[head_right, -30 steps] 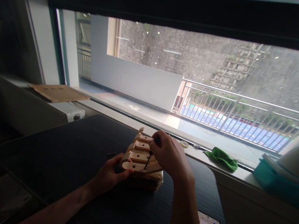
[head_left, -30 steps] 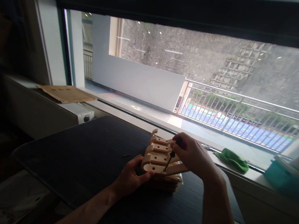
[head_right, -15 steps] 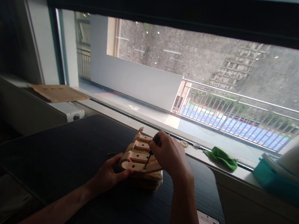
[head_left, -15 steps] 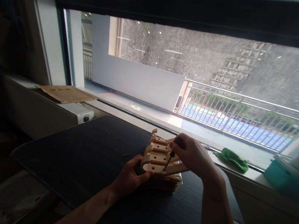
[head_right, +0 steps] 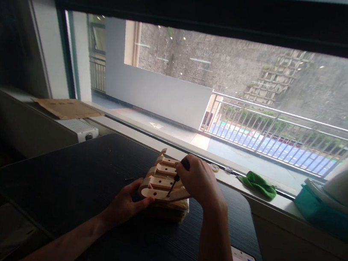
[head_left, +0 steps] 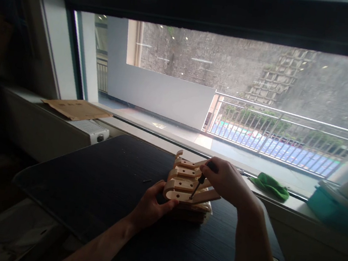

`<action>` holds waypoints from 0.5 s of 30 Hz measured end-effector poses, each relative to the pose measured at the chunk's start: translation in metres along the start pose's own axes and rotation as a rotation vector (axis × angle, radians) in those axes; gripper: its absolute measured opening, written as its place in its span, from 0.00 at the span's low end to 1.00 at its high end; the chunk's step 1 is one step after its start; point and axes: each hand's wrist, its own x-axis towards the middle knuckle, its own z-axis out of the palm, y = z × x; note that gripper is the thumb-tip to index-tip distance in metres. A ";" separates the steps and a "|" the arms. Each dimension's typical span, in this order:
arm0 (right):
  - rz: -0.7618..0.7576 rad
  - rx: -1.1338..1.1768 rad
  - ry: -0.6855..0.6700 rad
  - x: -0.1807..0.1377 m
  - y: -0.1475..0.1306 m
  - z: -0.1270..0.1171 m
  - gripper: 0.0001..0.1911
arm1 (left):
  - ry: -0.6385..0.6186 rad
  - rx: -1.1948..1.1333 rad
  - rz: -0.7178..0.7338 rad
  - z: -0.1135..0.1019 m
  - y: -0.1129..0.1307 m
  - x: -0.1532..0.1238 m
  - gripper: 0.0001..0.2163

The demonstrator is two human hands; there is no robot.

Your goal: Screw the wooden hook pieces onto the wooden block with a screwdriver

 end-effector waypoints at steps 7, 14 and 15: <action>-0.053 0.091 -0.057 -0.001 0.002 -0.001 0.12 | -0.009 0.016 -0.010 -0.001 0.003 0.000 0.11; -0.004 -0.012 0.017 0.003 0.000 0.005 0.13 | -0.017 0.076 0.025 -0.002 0.007 0.001 0.09; -0.011 -0.021 0.021 0.003 -0.001 0.005 0.13 | -0.014 0.102 0.031 -0.004 0.009 0.000 0.10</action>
